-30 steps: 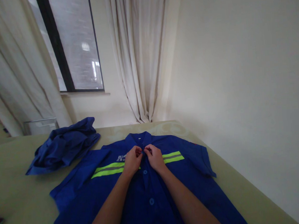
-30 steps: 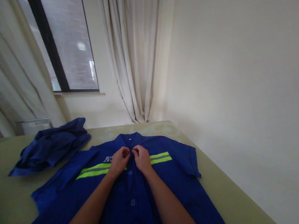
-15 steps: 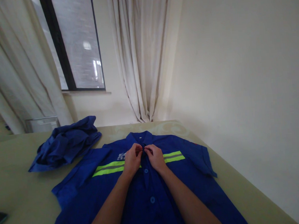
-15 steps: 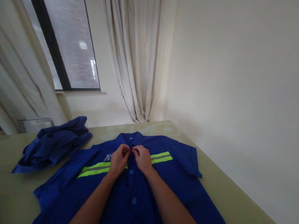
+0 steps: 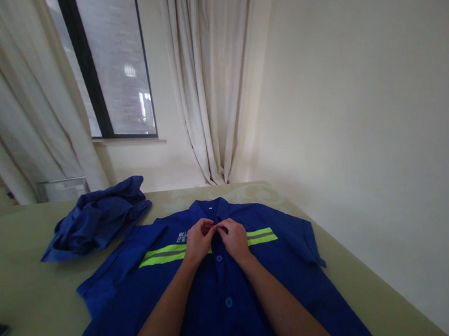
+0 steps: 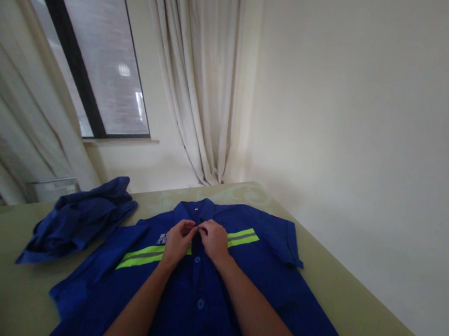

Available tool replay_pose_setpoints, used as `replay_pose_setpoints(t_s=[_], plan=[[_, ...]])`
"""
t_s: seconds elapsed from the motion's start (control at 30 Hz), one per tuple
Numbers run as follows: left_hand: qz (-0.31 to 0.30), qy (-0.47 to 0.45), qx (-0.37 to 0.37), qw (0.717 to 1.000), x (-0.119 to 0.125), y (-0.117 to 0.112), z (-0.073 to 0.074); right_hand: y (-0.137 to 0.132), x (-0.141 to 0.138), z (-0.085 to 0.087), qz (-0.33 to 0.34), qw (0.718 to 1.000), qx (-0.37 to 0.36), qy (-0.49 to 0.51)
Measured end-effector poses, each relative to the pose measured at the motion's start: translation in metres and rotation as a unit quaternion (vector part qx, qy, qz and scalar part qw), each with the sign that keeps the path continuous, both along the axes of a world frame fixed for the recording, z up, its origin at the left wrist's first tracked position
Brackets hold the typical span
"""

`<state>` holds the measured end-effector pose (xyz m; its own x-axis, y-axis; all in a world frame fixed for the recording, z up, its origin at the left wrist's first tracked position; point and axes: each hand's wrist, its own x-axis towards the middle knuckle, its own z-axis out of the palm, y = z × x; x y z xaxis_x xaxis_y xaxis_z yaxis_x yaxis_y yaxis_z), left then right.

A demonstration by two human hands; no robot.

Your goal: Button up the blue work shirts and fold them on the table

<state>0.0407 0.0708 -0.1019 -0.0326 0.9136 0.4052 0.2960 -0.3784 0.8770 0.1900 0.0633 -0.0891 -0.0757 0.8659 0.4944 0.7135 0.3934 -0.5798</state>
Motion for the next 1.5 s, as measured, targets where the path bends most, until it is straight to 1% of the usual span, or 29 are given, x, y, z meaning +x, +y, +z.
replay_pose_setpoints(t_s=[0.07, 0.17, 0.23, 0.33, 0.43, 0.53, 0.6, 0.67, 0.73, 0.8, 0.87, 0.9, 0.97, 1.03, 1.1, 1.13, 1.17, 1.23, 1.27, 1.3, 1.33, 1.4, 1.43, 1.47, 1.5], plan=[[-0.005, 0.002, -0.004, 1.000, -0.002, 0.003, -0.002, 0.002, 0.001, 0.000, 0.003, 1.000, -0.004, 0.020], [-0.013, 0.021, -0.005, 1.000, -0.004, 0.007, -0.003, 0.007, 0.002, -0.002, 0.014, 0.997, -0.023, 0.078], [-0.013, 0.049, -0.002, 0.999, -0.004, 0.007, -0.003, 0.011, 0.003, -0.005, 0.017, 0.991, -0.050, 0.122], [-0.014, 0.120, 0.013, 0.993, -0.002, 0.002, 0.001, 0.019, 0.004, -0.011, 0.005, 0.979, -0.105, 0.176], [-0.006, 0.207, 0.028, 0.978, 0.001, -0.008, 0.007, 0.027, 0.006, -0.016, 0.003, 0.968, -0.153, 0.200], [0.018, 0.285, 0.030, 0.958, 0.003, -0.017, 0.013, 0.032, 0.007, -0.016, 0.029, 0.961, -0.185, 0.206], [0.042, 0.328, 0.021, 0.944, 0.003, -0.017, 0.016, 0.032, 0.008, -0.012, 0.045, 0.958, -0.194, 0.207], [0.074, 0.364, 0.002, 0.929, 0.001, -0.013, 0.017, 0.028, 0.009, -0.007, 0.047, 0.958, -0.184, 0.214], [0.106, 0.394, -0.020, 0.913, -0.001, -0.006, 0.018, 0.019, 0.011, -0.001, 0.030, 0.970, -0.139, 0.199], [0.124, 0.420, -0.034, 0.898, -0.001, 0.000, 0.018, 0.004, 0.014, 0.003, 0.015, 0.987, -0.084, 0.139], [0.127, 0.439, -0.036, 0.889, -0.001, 0.000, 0.016, -0.016, 0.017, 0.005, 0.033, 0.995, -0.065, 0.066], [0.122, 0.445, -0.032, 0.886, 0.000, -0.002, 0.015, -0.026, 0.019, 0.005, 0.059, 0.995, -0.070, 0.043], [0.097, 0.455, -0.014, 0.885, -0.001, -0.006, 0.012, -0.045, 0.023, 0.004, 0.136, 0.988, -0.076, 0.014], [0.065, 0.459, 0.005, 0.886, -0.005, -0.007, 0.008, -0.055, 0.026, 0.004, 0.217, 0.974, -0.060, -0.008], [0.039, 0.457, 0.013, 0.889, -0.011, 0.000, 0.006, -0.051, 0.029, 0.005, 0.269, 0.962, -0.044, -0.022], [0.031, 0.454, 0.013, 0.890, -0.013, 0.005, 0.006, -0.044, 0.029, 0.005, 0.279, 0.959, -0.044, -0.022], [0.026, 0.451, 0.011, 0.892, -0.015, 0.011, 0.008, -0.035, 0.029, 0.004, 0.278, 0.959, -0.047, -0.021], [0.031, 0.444, 0.008, 0.895, -0.014, 0.016, 0.014, -0.013, 0.026, 0.002, 0.253, 0.965, -0.059, -0.034], [0.036, 0.442, 0.011, 0.896, -0.010, 0.013, 0.019, -0.003, 0.024, 0.000, 0.235, 0.968, -0.064, -0.052], [0.041, 0.441, 0.019, 0.897, -0.005, 0.005, 0.024, 0.007, 0.023, -0.002, 0.217, 0.971, -0.065, -0.075], [0.043, 0.441, 0.030, 0.896, 0.002, -0.008, 0.030, 0.014, 0.021, -0.004, 0.203, 0.972, -0.066, -0.103], [0.024, 0.444, 0.059, 0.894, 0.016, -0.048, 0.039, 0.025, 0.019, -0.005, 0.185, 0.968, -0.062, -0.159], [0.002, 0.449, 0.063, 0.891, 0.022, -0.072, 0.042, 0.029, 0.018, -0.004, 0.174, 0.966, -0.061, -0.181], [-0.042, 0.450, 0.068, 0.889, 0.025, -0.097, 0.042, 0.031, 0.018, -0.003, 0.157, 0.965, -0.061, -0.200], [-0.101, 0.447, 0.082, 0.885, 0.026, -0.121, 0.039, 0.033, 0.018, 0.000, 0.132, 0.965, -0.061, -0.218]])
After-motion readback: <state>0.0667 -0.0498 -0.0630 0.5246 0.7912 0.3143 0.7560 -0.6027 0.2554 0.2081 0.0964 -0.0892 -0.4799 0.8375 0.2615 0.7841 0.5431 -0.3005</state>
